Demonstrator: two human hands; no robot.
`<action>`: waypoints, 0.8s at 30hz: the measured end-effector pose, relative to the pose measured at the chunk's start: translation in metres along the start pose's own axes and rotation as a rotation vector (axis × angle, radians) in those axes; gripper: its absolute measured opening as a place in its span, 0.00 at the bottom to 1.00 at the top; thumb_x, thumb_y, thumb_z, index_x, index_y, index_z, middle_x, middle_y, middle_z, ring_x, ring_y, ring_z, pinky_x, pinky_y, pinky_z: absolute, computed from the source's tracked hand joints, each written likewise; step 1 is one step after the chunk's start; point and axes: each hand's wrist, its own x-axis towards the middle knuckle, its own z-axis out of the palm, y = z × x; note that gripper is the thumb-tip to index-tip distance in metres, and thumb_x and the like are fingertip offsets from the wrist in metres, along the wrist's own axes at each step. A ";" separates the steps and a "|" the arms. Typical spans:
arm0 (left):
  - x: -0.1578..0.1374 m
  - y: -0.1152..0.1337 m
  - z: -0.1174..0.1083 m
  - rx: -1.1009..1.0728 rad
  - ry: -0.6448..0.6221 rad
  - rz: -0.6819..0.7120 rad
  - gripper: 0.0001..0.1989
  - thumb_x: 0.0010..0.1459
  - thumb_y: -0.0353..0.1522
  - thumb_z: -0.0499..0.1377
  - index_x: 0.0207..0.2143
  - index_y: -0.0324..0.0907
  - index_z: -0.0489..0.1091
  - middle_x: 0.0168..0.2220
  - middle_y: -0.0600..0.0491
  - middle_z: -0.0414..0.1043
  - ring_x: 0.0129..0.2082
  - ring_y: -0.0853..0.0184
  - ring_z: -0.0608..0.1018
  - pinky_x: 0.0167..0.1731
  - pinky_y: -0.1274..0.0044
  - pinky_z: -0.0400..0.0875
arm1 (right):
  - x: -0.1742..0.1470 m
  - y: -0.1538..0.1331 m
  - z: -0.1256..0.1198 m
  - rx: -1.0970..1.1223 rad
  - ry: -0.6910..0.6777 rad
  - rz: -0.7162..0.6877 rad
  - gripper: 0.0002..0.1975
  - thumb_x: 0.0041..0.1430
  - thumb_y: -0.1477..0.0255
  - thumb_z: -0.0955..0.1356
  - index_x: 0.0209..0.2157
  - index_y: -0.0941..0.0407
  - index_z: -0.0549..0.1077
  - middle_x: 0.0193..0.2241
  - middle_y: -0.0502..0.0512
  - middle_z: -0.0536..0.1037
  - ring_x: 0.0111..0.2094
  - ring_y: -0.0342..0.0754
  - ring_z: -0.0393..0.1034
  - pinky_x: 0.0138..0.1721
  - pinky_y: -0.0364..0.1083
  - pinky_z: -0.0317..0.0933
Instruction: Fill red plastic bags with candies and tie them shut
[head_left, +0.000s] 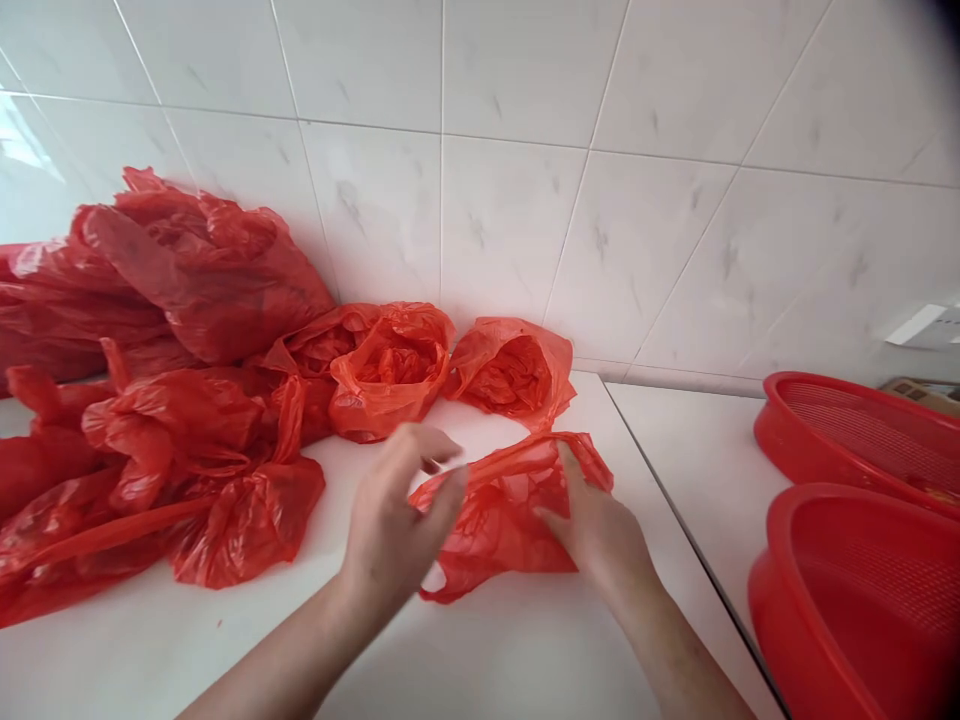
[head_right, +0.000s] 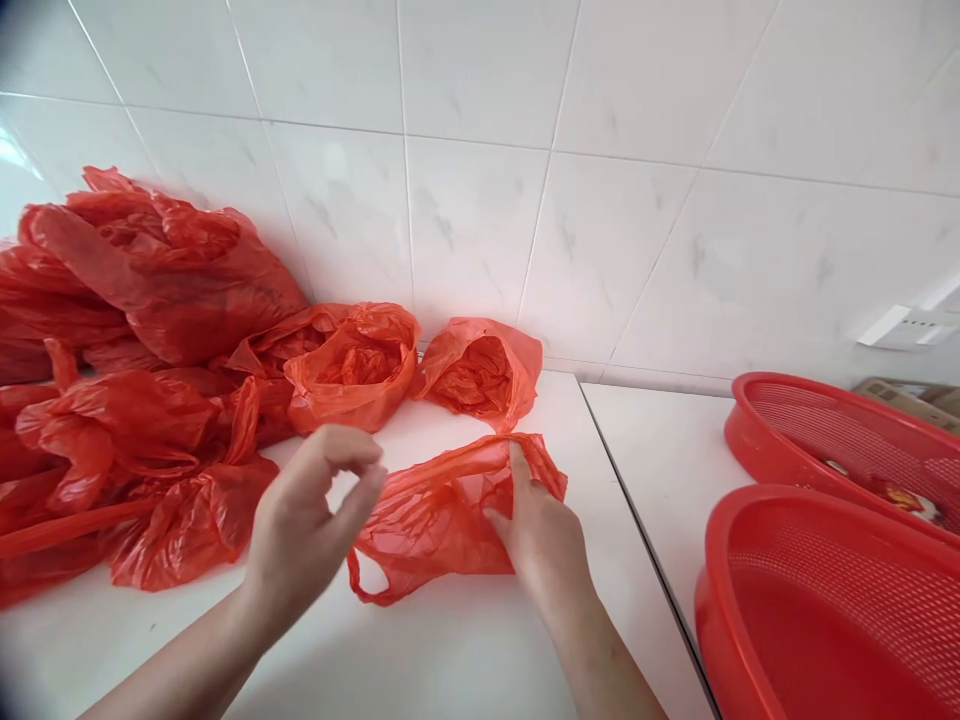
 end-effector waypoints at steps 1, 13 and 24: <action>-0.005 0.007 0.004 0.015 -0.171 0.089 0.03 0.52 0.30 0.59 0.30 0.46 0.72 0.30 0.52 0.71 0.32 0.63 0.72 0.36 0.73 0.66 | 0.000 -0.001 0.003 0.016 -0.006 -0.018 0.38 0.57 0.62 0.62 0.66 0.56 0.45 0.26 0.56 0.76 0.22 0.50 0.71 0.19 0.44 0.54; 0.023 -0.050 0.026 0.412 -0.713 -0.017 0.17 0.30 0.20 0.60 0.26 0.46 0.73 0.32 0.49 0.72 0.35 0.53 0.75 0.34 0.68 0.66 | 0.008 0.040 -0.001 0.019 -0.026 0.132 0.32 0.56 0.65 0.62 0.62 0.54 0.55 0.23 0.52 0.75 0.23 0.51 0.71 0.21 0.43 0.53; 0.019 -0.027 0.034 0.374 -0.835 0.311 0.17 0.45 0.22 0.58 0.36 0.50 0.74 0.44 0.51 0.74 0.45 0.55 0.74 0.42 0.69 0.66 | -0.003 0.012 -0.013 0.095 0.306 -0.042 0.14 0.61 0.69 0.60 0.45 0.53 0.72 0.42 0.55 0.76 0.39 0.48 0.71 0.37 0.46 0.63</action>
